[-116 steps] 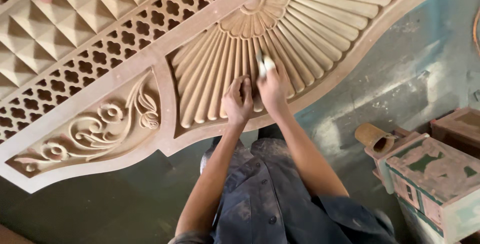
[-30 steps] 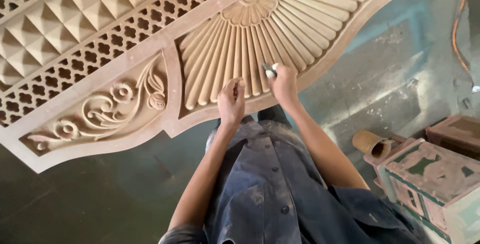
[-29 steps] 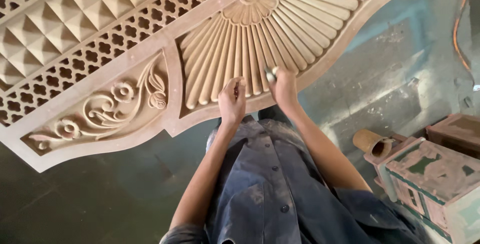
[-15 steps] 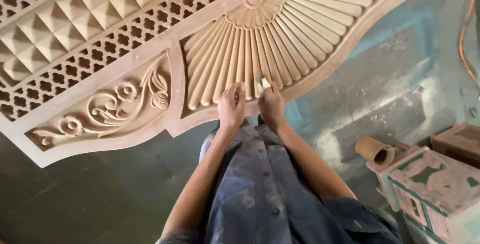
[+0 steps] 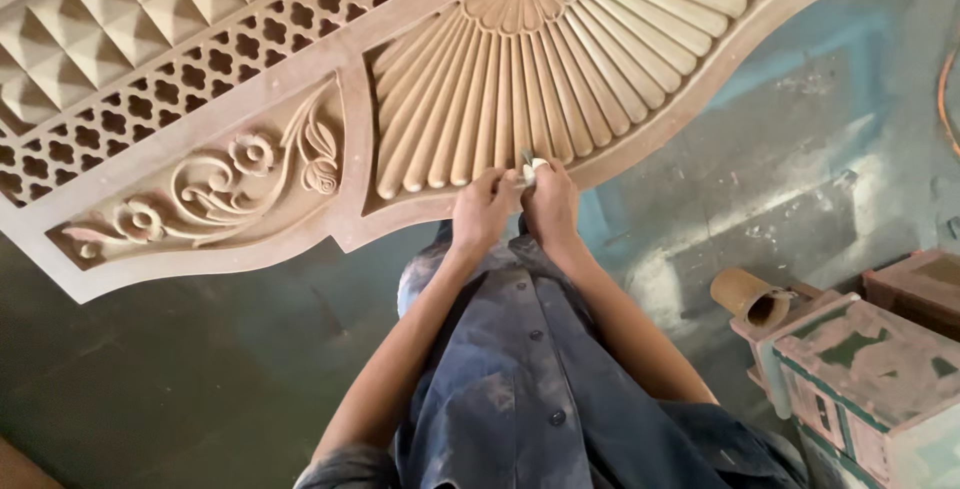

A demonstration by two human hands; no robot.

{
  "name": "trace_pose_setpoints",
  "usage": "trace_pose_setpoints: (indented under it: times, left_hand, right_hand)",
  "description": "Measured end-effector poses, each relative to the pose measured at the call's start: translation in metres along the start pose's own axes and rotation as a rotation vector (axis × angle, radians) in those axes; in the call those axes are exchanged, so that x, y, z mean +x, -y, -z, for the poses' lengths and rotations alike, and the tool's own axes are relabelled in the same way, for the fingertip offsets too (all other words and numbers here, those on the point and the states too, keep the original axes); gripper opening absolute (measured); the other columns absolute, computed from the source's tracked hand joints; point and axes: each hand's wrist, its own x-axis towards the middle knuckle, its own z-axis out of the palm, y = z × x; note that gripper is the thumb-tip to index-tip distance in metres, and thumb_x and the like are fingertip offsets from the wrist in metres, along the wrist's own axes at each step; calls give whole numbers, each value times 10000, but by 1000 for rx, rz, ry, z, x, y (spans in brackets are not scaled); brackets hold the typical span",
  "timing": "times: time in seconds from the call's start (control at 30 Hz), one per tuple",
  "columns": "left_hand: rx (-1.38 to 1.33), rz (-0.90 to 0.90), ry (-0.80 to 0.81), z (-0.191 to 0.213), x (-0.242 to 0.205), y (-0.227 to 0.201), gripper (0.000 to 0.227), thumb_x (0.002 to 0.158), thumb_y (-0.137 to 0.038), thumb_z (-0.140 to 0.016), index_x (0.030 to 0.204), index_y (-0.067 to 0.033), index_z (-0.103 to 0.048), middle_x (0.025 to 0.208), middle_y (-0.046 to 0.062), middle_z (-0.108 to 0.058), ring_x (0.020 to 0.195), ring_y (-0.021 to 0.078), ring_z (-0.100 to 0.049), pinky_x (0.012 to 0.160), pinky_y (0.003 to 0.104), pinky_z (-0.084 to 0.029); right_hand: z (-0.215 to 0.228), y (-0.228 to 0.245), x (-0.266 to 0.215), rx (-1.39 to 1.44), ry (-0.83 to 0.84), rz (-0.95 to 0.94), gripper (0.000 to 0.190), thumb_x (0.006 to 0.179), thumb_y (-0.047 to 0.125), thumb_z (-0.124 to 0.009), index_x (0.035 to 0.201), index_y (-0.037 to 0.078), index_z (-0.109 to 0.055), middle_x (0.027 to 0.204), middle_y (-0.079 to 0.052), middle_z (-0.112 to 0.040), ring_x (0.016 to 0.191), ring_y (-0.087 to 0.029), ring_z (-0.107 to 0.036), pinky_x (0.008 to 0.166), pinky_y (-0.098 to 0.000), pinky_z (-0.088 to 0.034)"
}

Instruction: The person sands a large carved wooden panel with a sanding block, focusing on the central fan-shaped relief and surrounding lattice patterns. The person uses both hands to apply pressure and smooth the surface.

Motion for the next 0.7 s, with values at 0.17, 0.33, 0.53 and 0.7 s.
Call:
trace_pose_setpoints:
  times: [0.17,0.33,0.53,0.7]
  left_hand:
    - [-186,211,32,-37,24,21,431,1026,-338,-612,906,73,-661,760,250,-659,696,335,-676,655,454,-505]
    - [166,3,-177,-47,44,18,320,1005,-282,-601,1009,34,-655,863,269,-705,811,446,-699,717,524,-515]
    - [391,-7,-147,-53,64,0,280,1028,-252,-565,1134,6,-552,946,246,-697,850,432,-696,720,538,-547]
    - [537,-55,-221,-84,79,-9,277,993,-164,-508,1196,24,-504,1080,219,-662,834,379,-709,651,481,-581]
  right_hand:
    - [32,20,-14,81,13,246,152,866,48,-642,1001,-16,-671,1109,-259,-662,949,-459,-643,793,-513,-521]
    - [60,-2,-20,395,94,315,354,888,27,-649,1233,-53,-641,1087,-224,-673,896,-337,-701,764,-395,-561]
    - [77,-50,10,280,20,221,357,941,52,-711,1284,-33,-669,961,-171,-728,728,-237,-675,676,-345,-539]
    - [98,-78,49,294,35,316,365,944,44,-697,1292,-58,-650,1032,-173,-738,702,-184,-651,661,-321,-529]
